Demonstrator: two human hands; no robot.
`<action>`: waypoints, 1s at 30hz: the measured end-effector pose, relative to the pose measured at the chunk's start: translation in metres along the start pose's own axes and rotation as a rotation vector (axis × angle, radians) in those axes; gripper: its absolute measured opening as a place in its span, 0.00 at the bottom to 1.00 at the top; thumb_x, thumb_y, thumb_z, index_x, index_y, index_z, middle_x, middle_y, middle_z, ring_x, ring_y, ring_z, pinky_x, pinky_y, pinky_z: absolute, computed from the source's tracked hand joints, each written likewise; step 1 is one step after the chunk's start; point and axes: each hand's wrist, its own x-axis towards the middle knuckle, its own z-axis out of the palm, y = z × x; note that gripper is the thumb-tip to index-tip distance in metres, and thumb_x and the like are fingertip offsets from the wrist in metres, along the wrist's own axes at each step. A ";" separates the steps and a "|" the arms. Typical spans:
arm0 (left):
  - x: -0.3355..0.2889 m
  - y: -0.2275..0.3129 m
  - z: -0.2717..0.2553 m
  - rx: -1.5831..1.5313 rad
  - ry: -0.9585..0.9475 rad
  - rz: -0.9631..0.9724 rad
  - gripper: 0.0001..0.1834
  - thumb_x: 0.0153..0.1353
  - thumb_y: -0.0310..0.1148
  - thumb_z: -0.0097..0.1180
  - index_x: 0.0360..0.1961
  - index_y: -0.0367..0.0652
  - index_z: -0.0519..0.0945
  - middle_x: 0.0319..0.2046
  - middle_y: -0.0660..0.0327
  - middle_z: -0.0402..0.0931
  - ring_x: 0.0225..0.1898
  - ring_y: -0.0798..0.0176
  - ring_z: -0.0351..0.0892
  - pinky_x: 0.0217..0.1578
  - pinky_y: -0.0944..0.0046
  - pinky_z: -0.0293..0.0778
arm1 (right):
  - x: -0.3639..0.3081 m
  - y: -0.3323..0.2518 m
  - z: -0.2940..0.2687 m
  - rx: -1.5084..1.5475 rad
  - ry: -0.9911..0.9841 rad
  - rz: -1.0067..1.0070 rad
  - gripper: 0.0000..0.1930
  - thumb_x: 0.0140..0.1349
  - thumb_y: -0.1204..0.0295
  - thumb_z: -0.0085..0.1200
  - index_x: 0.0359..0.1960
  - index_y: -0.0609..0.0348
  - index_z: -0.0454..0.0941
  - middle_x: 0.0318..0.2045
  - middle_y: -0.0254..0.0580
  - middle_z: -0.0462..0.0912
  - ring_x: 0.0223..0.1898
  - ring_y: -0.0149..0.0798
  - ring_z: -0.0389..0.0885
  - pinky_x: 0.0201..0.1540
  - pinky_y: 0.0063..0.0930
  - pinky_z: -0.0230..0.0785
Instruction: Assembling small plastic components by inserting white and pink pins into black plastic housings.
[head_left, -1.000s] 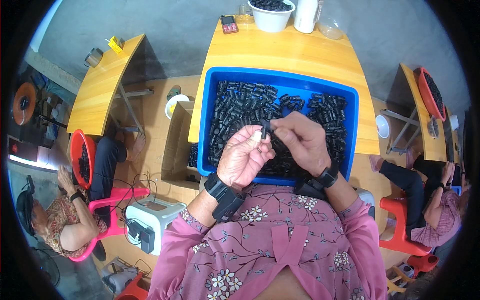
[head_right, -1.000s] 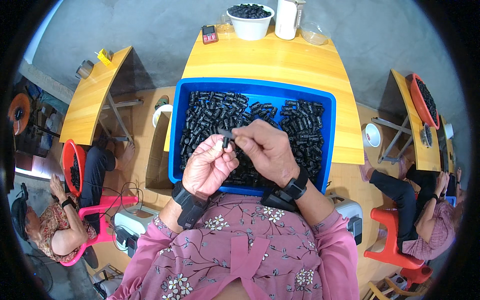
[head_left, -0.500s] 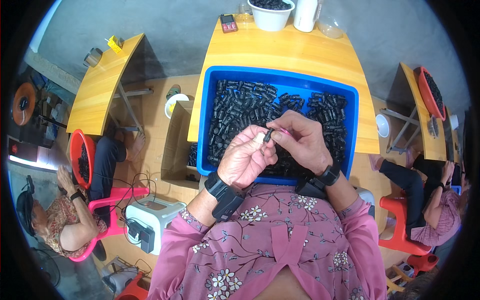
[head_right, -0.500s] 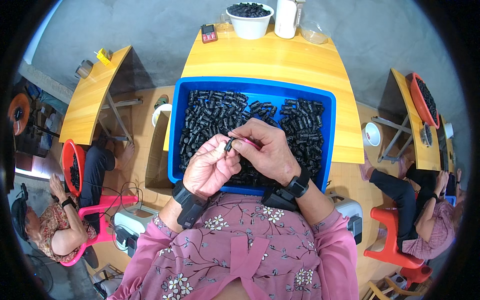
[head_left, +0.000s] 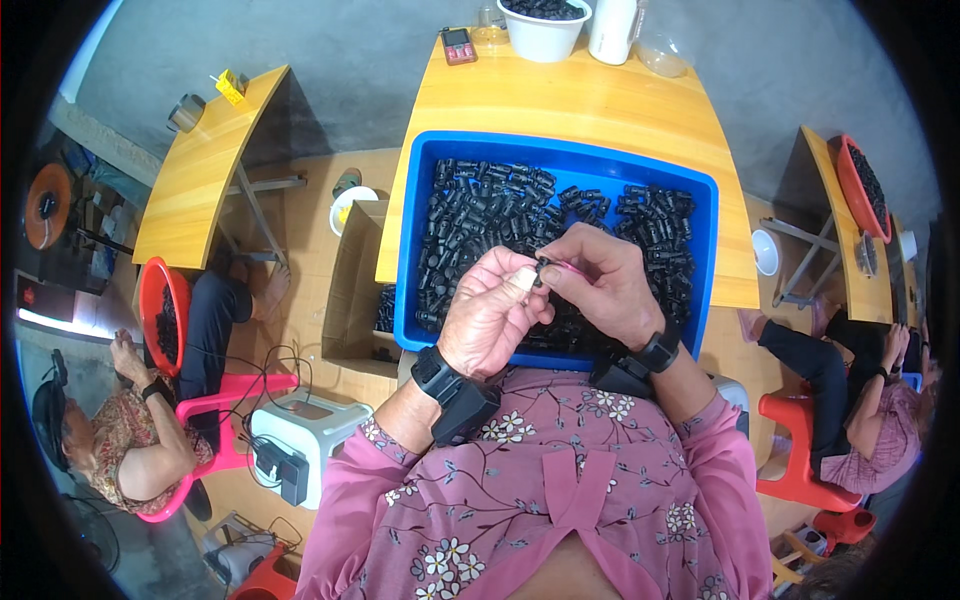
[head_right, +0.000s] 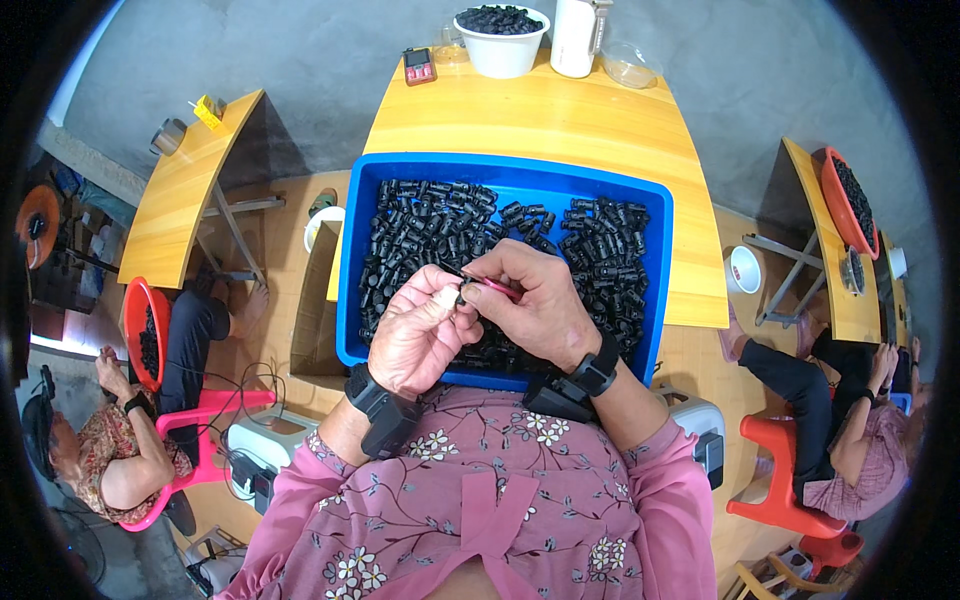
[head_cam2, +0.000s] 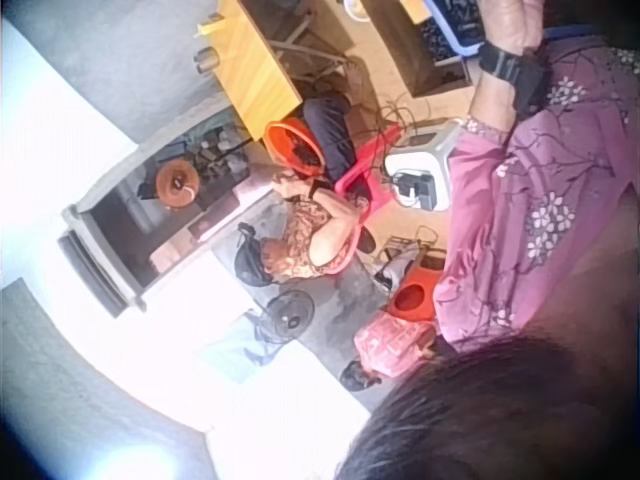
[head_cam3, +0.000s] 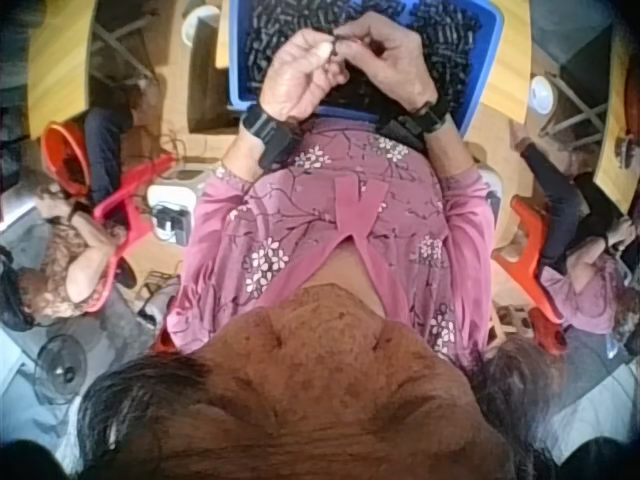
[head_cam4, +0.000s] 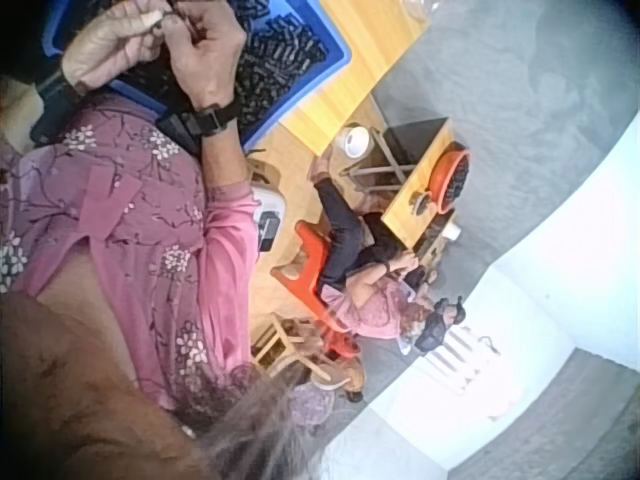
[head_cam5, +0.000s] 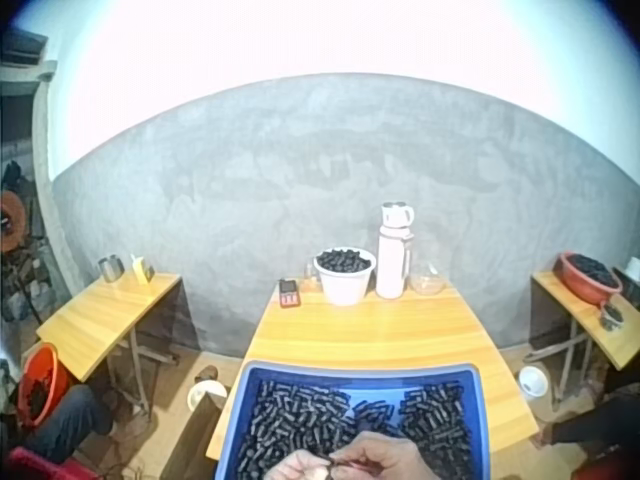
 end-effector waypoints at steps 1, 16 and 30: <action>0.001 0.000 0.000 0.039 0.010 0.012 0.03 0.68 0.26 0.56 0.41 0.42 0.76 0.35 0.59 0.79 0.32 0.67 0.78 0.35 0.61 0.78 | -0.001 0.001 0.000 0.050 -0.005 0.059 0.07 0.58 0.77 0.63 0.38 0.64 0.82 0.28 0.36 0.79 0.27 0.24 0.75 0.30 0.20 0.68; 0.001 0.000 0.001 -0.007 -0.024 -0.034 0.03 0.67 0.27 0.57 0.38 0.45 0.75 0.32 0.61 0.78 0.32 0.67 0.78 0.35 0.61 0.76 | 0.002 -0.006 -0.009 0.062 -0.070 0.191 0.06 0.63 0.74 0.60 0.35 0.66 0.81 0.26 0.35 0.82 0.29 0.22 0.77 0.32 0.19 0.70; 0.000 0.000 -0.006 -0.047 -0.067 -0.004 0.04 0.67 0.25 0.55 0.42 0.45 0.77 0.43 0.59 0.79 0.34 0.67 0.76 0.36 0.63 0.72 | 0.000 0.000 -0.004 0.107 -0.102 0.105 0.09 0.61 0.74 0.63 0.41 0.65 0.81 0.30 0.33 0.82 0.32 0.21 0.77 0.35 0.18 0.72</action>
